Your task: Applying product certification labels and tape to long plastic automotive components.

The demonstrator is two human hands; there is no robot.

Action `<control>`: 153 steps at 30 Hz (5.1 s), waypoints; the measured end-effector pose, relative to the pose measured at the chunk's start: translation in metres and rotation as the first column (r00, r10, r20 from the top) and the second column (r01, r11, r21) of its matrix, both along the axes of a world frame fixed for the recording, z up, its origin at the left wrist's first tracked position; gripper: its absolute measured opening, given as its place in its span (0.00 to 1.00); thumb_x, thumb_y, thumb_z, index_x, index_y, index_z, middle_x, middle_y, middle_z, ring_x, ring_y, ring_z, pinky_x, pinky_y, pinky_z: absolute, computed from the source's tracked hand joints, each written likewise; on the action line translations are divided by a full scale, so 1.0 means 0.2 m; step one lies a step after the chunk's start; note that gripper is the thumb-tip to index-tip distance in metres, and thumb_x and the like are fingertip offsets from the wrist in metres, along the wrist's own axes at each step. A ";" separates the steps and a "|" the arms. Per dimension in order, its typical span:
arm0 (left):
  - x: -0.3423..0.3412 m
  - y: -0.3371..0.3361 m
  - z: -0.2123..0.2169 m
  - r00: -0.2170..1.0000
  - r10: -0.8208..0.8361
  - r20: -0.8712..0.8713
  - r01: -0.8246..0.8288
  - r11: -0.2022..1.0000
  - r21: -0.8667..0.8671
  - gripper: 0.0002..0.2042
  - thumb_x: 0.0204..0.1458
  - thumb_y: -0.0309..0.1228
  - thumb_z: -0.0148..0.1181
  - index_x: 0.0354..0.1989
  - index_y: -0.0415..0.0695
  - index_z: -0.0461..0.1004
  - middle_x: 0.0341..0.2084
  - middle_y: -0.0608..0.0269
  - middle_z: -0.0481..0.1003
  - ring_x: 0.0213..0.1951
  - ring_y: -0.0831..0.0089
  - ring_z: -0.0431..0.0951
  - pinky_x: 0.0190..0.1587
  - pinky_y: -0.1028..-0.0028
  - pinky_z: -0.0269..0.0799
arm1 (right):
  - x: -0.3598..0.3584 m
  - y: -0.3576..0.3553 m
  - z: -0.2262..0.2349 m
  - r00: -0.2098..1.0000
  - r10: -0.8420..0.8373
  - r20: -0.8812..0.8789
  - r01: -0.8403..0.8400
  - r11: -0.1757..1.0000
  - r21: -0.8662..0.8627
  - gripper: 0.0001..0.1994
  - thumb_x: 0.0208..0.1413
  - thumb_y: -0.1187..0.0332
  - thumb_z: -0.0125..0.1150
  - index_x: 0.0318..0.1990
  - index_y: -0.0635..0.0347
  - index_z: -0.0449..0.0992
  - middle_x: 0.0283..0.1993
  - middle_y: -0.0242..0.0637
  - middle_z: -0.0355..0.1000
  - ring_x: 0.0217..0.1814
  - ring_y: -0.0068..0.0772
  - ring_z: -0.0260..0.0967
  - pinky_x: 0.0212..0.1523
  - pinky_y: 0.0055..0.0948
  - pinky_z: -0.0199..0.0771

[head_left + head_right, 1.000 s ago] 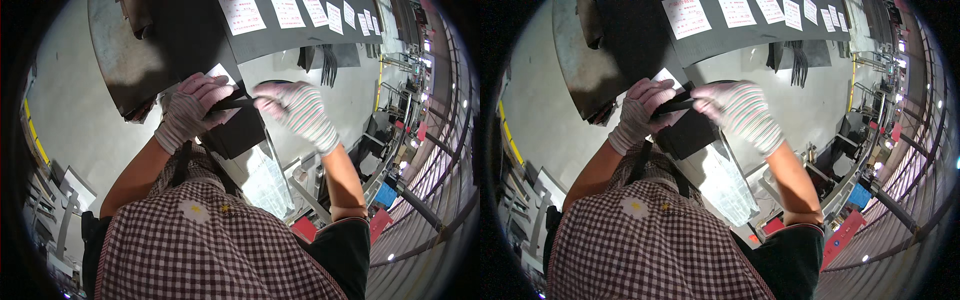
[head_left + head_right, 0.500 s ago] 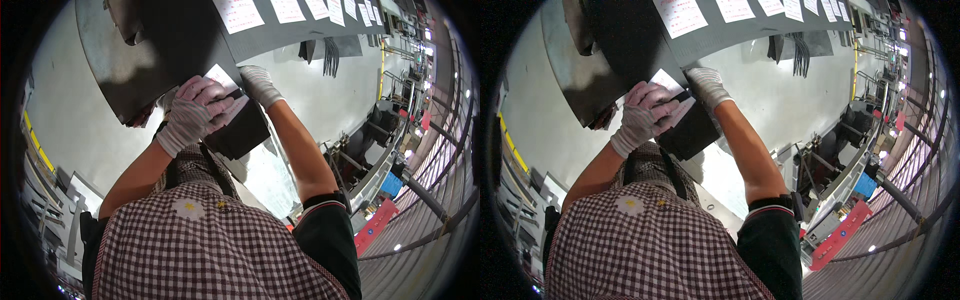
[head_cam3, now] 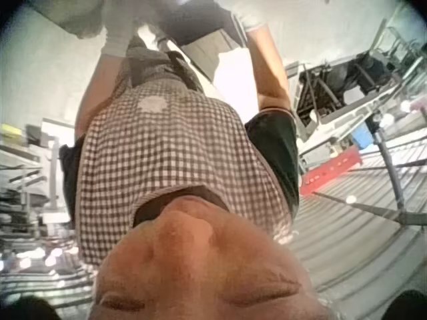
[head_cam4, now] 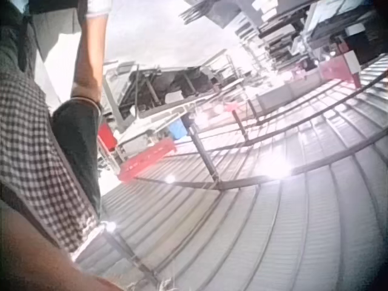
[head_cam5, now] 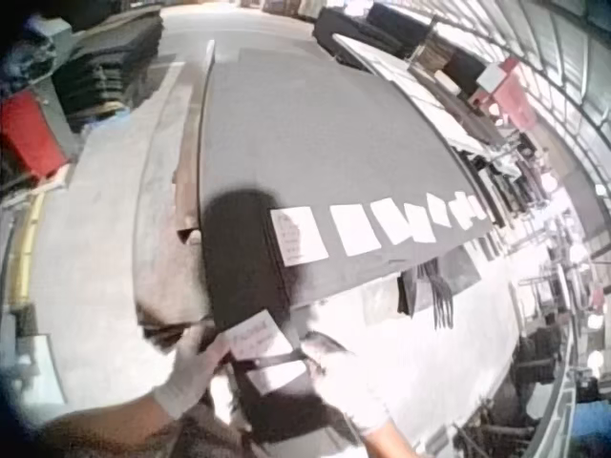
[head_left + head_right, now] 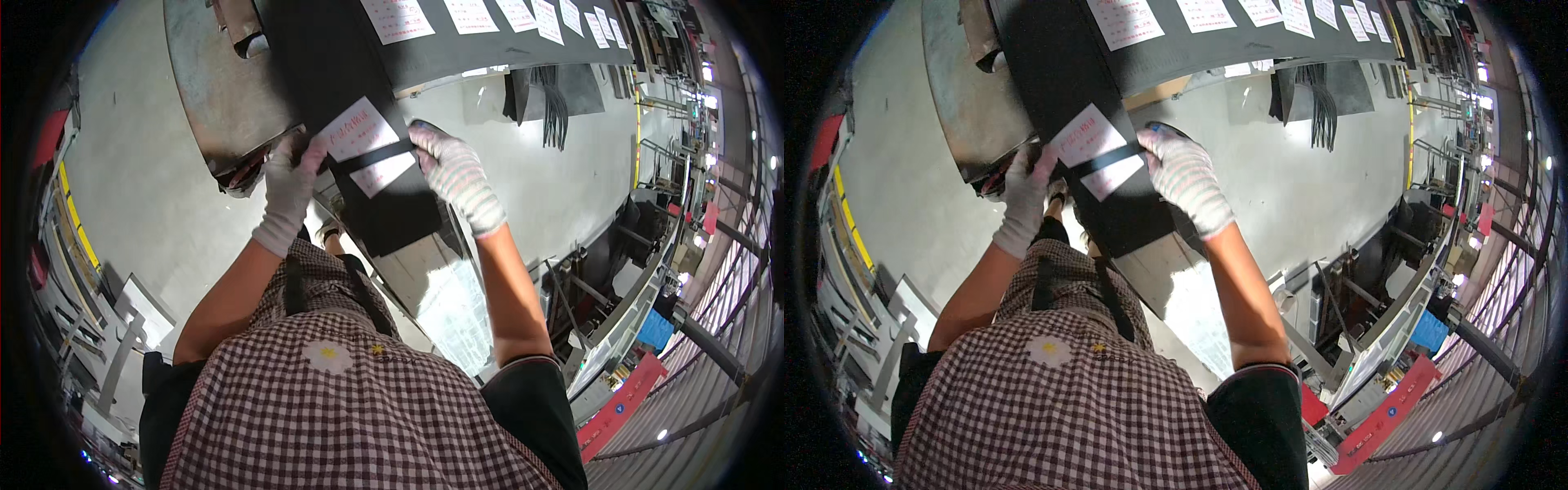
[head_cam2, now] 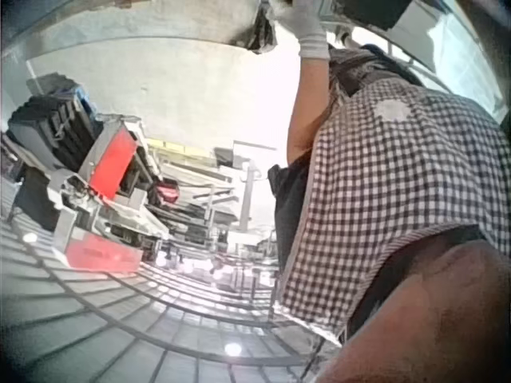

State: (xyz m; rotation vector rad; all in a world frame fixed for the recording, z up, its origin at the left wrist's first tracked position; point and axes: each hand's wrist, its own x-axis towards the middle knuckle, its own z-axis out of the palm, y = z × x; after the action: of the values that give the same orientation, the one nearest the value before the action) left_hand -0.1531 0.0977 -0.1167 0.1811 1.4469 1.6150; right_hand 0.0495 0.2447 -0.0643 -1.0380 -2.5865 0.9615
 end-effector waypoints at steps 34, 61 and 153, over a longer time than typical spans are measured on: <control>0.07 -0.05 0.47 0.921 -0.077 -0.383 0.117 0.990 0.082 0.28 0.45 0.27 0.74 0.55 0.39 0.68 0.45 0.61 0.74 0.46 0.73 0.74 0.50 0.72 0.72 | -0.21 0.07 0.59 0.920 0.386 -0.062 -0.386 0.870 -0.307 0.25 0.54 0.79 0.56 0.61 0.54 0.71 0.45 0.45 0.74 0.46 0.44 0.75 0.47 0.35 0.76; -0.06 0.14 -0.57 0.794 -0.393 0.464 0.222 0.898 0.380 0.23 0.58 0.34 0.61 0.60 0.39 0.68 0.50 0.59 0.75 0.51 0.69 0.76 0.51 0.68 0.74 | -0.49 -0.27 -0.02 0.950 -0.272 0.150 0.213 0.922 0.324 0.42 0.29 0.55 0.78 0.56 0.51 0.63 0.55 0.48 0.57 0.62 0.61 0.54 0.59 0.58 0.55; 0.32 0.13 -0.02 0.973 0.104 -0.208 -0.132 0.983 -0.126 0.27 0.68 0.43 0.46 0.66 0.34 0.59 0.49 0.53 0.72 0.49 0.70 0.72 0.54 0.77 0.66 | -0.15 0.10 0.01 0.908 -0.040 0.416 0.095 0.989 -0.114 0.37 0.60 0.36 0.42 0.50 0.65 0.77 0.53 0.52 0.74 0.59 0.54 0.68 0.61 0.44 0.65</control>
State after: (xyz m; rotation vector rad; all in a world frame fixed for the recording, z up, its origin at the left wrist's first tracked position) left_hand -0.0893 0.1236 -0.1203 0.1850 1.7479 1.6203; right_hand 0.0192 0.2648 -0.0629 -1.5027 -2.8187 0.9973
